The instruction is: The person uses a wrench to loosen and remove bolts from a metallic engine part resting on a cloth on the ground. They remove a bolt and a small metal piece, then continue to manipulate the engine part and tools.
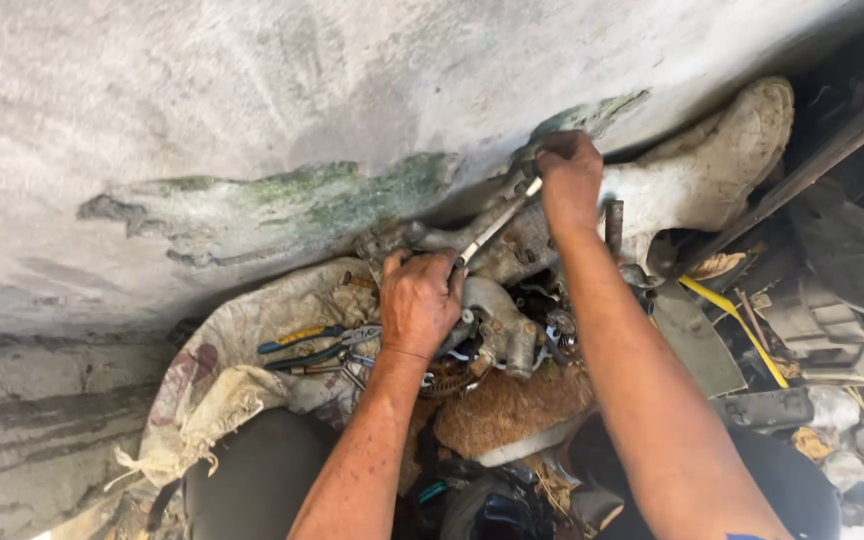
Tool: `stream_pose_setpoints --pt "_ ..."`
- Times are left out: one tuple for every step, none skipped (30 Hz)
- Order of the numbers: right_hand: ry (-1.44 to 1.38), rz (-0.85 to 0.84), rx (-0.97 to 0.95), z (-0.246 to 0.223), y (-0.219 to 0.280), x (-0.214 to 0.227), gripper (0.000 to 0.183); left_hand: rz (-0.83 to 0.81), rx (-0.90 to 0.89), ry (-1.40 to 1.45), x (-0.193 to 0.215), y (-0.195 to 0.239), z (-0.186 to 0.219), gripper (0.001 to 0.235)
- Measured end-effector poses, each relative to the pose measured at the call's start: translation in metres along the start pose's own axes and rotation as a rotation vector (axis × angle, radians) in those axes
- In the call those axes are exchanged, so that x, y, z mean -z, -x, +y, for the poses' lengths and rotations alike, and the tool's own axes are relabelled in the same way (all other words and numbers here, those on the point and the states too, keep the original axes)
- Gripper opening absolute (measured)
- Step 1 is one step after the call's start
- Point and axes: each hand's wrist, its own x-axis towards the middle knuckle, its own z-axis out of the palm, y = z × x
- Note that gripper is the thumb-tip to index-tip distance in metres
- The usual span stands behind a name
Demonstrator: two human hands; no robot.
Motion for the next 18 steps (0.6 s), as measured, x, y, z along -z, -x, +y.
stream_pose_setpoints --pt "0.005 -0.007 0.0 -0.001 -0.005 0.01 0.023 0.001 0.009 0.001 0.002 -0.005 -0.001 0.021" --pt "0.114 -0.22 0.107 0.003 -0.006 0.025 0.021 -0.005 0.002 -0.011 0.004 -0.005 0.001 0.019" --pt "0.219 -0.436 0.213 0.006 -0.006 0.041 0.019 -0.011 -0.006 -0.023 0.005 -0.005 0.003 0.018" --pt "0.227 -0.435 0.207 -0.014 0.0 0.053 0.019 -0.016 -0.003 -0.015 0.003 0.0 0.001 0.018" --pt "0.302 -0.61 0.231 -0.035 0.006 0.066 0.021 0.007 -0.014 -0.02 0.001 0.003 0.0 0.018" --pt "0.371 -0.775 0.273 -0.06 0.005 0.075 0.024 0.046 -0.038 -0.031 -0.001 -0.003 -0.004 0.018" --pt "0.373 -0.765 0.284 -0.069 0.002 0.082 0.024 0.057 -0.048 -0.028 -0.005 -0.003 -0.005 0.018" --pt "0.475 -0.89 0.217 -0.078 0.001 0.086 0.026 0.051 -0.042 -0.013 -0.006 -0.001 -0.006 0.016" --pt "0.577 -1.012 0.147 -0.086 0.001 0.09 0.029 0.045 -0.035 0.002 -0.008 0.001 -0.009 0.015" --pt "0.575 -1.014 0.154 -0.084 -0.002 0.093 0.029 0.05 -0.036 -0.003 -0.006 0.001 -0.008 0.015" --pt "0.57 -1.058 0.127 -0.08 -0.005 0.096 0.029 0.036 -0.028 0.01 -0.005 0.0 -0.007 0.017" --pt "0.563 -1.106 0.092 -0.075 -0.005 0.1 0.03 0.015 -0.016 0.022 -0.003 0.003 -0.007 0.019" --pt "0.558 -1.111 0.093 -0.08 0.0 0.098 0.03 0.013 -0.013 0.016 -0.001 -0.002 -0.008 0.019" --pt "0.594 -1.134 0.038 -0.083 0.008 0.102 0.028 0.005 -0.008 0.02 0.0 -0.002 -0.006 0.02" --pt "0.631 -1.156 -0.017 -0.085 0.017 0.107 0.026 -0.003 -0.003 0.024 0.001 -0.002 -0.003 0.021" --pt "0.633 -1.149 -0.027 -0.089 0.033 0.111 0.026 -0.009 -0.007 0.033 -0.001 0.002 -0.004 0.021" --pt "0.576 -1.161 -0.09 -0.094 0.05 0.116 0.023 -0.003 -0.003 0.046 -0.002 0.006 -0.005 0.023" --pt "0.518 -1.169 -0.134 -0.102 0.061 0.115 0.022 0.017 -0.004 0.053 -0.003 0.002 -0.009 0.024"
